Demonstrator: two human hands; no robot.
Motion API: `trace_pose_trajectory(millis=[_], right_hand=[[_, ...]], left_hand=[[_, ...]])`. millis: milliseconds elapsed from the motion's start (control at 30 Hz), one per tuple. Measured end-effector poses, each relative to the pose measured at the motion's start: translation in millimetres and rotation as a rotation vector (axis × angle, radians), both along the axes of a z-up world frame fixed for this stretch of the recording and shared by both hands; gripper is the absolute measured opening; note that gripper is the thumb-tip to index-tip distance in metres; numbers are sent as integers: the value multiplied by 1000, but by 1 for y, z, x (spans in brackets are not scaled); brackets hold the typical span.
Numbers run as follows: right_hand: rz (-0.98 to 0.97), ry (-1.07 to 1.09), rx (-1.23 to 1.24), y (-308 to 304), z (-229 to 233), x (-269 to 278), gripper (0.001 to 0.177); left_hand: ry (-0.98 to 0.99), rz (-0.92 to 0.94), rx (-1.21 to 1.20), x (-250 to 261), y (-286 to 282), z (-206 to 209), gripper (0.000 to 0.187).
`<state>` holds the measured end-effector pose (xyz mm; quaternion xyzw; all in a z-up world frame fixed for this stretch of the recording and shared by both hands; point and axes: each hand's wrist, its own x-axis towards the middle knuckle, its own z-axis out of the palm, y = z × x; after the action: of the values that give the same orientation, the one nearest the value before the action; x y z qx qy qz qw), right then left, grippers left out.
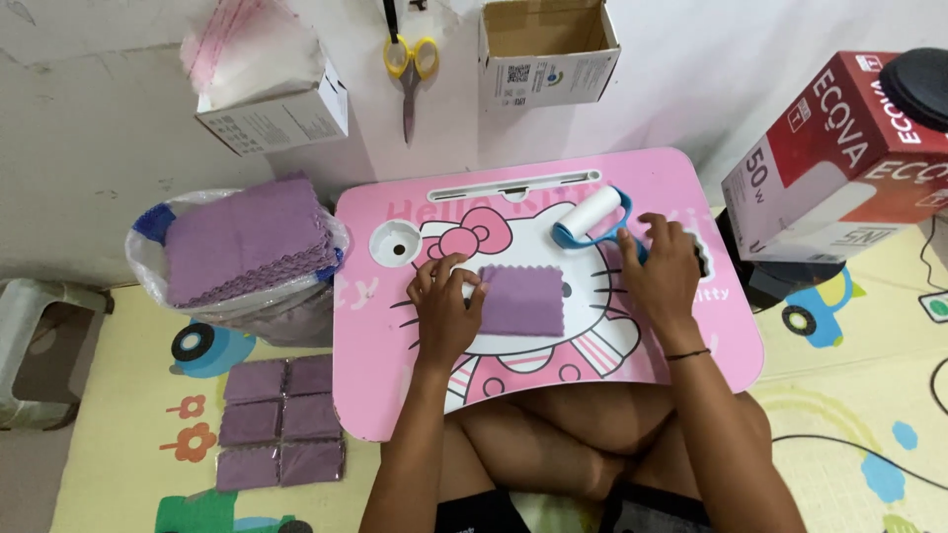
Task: The person uses a lint roller to clean small purple fabric squares on a Hello Kitty laptop desk.
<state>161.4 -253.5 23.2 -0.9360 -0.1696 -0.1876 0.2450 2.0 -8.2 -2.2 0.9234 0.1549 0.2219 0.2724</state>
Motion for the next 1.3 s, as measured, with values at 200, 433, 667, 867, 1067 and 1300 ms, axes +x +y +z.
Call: trace_pose_trajectory(millis=[200,433,667,867,1067,1300], right_hand=[[203,-398,146,21,27,-14,41],[754,228,207,47,85,-46,65],[832,812,462,51,10,-12,8],[747,934,796,53,-9,-7,18],[776,869,676,47,-23,-2,13],[754,836,715,45,-29,-6,4]], left_hand=[[-64,-60,-229,-1,6,9,23],[-6,-282,-504,7,-4,39,18],[-152,-250,-790,24,2,38,35],[93,-279,-644,19,0,11,21],[74,-258,-590,16,-1,5,16],[-7,-265,-541,12,-5,2,18]])
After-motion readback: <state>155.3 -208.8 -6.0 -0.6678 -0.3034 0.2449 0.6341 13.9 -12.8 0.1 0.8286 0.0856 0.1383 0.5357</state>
